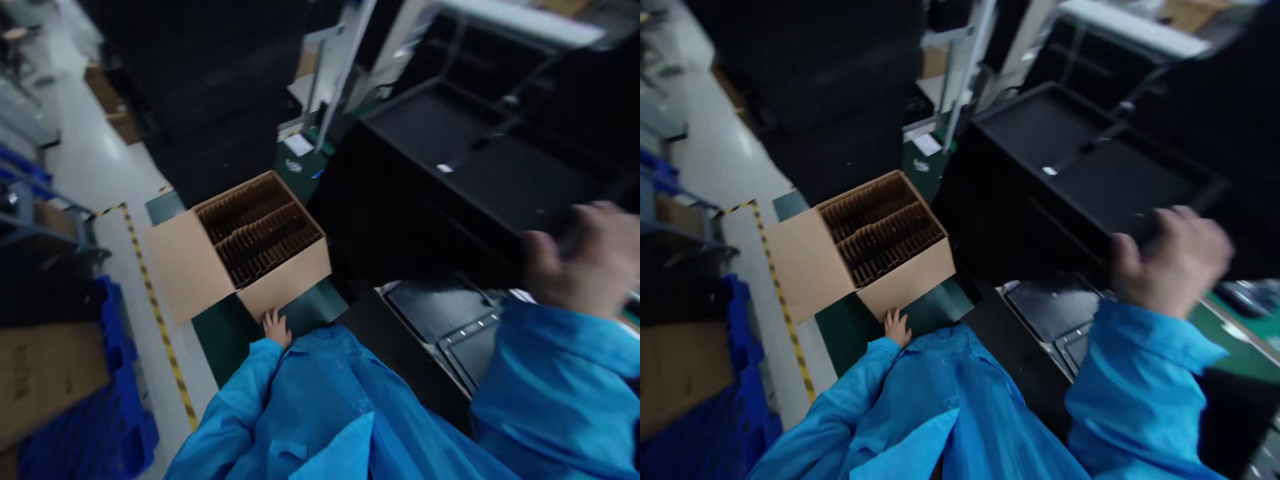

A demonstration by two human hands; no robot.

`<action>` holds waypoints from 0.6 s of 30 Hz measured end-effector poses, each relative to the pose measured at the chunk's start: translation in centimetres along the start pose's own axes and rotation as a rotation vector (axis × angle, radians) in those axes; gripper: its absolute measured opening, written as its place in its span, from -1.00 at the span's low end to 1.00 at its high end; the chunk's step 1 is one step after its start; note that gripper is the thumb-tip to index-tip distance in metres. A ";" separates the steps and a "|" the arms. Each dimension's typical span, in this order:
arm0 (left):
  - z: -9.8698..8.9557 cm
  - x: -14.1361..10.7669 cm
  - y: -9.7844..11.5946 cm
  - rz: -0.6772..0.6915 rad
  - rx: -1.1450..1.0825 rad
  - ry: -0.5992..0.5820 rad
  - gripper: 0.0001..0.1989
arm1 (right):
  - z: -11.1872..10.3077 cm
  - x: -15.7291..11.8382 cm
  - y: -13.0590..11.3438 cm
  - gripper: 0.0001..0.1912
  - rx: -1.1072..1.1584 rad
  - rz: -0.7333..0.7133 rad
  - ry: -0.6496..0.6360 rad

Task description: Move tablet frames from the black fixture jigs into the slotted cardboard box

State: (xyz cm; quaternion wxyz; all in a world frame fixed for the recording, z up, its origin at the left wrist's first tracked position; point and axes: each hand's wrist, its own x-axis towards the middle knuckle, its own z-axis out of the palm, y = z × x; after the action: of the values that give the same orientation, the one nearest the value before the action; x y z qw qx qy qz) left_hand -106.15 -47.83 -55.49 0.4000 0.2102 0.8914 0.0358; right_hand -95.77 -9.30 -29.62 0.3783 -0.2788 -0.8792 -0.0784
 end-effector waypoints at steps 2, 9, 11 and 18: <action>-0.5 0.1 0.4 0.000 0.063 0.001 -0.43 | 0.6 -0.3 1.9 -0.46 -0.045 0.008 -0.073; 0.6 0.6 3.8 0.119 0.200 -0.076 -0.45 | 0.3 0.5 1.8 -0.74 0.048 -0.138 -0.161; 1.6 1.3 5.1 0.157 0.227 -0.117 -0.45 | -2.6 1.3 1.1 -0.79 0.113 -0.183 -0.158; 5.6 3.6 12.1 0.180 0.256 -0.198 -0.43 | -17.8 4.7 4.8 -0.86 0.137 -0.419 0.257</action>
State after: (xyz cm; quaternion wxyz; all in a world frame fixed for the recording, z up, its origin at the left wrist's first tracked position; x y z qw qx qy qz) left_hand -100.02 -35.96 -58.93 0.4510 0.3408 0.8224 -0.0633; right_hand -84.67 -9.56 -14.15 0.4804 -0.0519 -0.8658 -0.1299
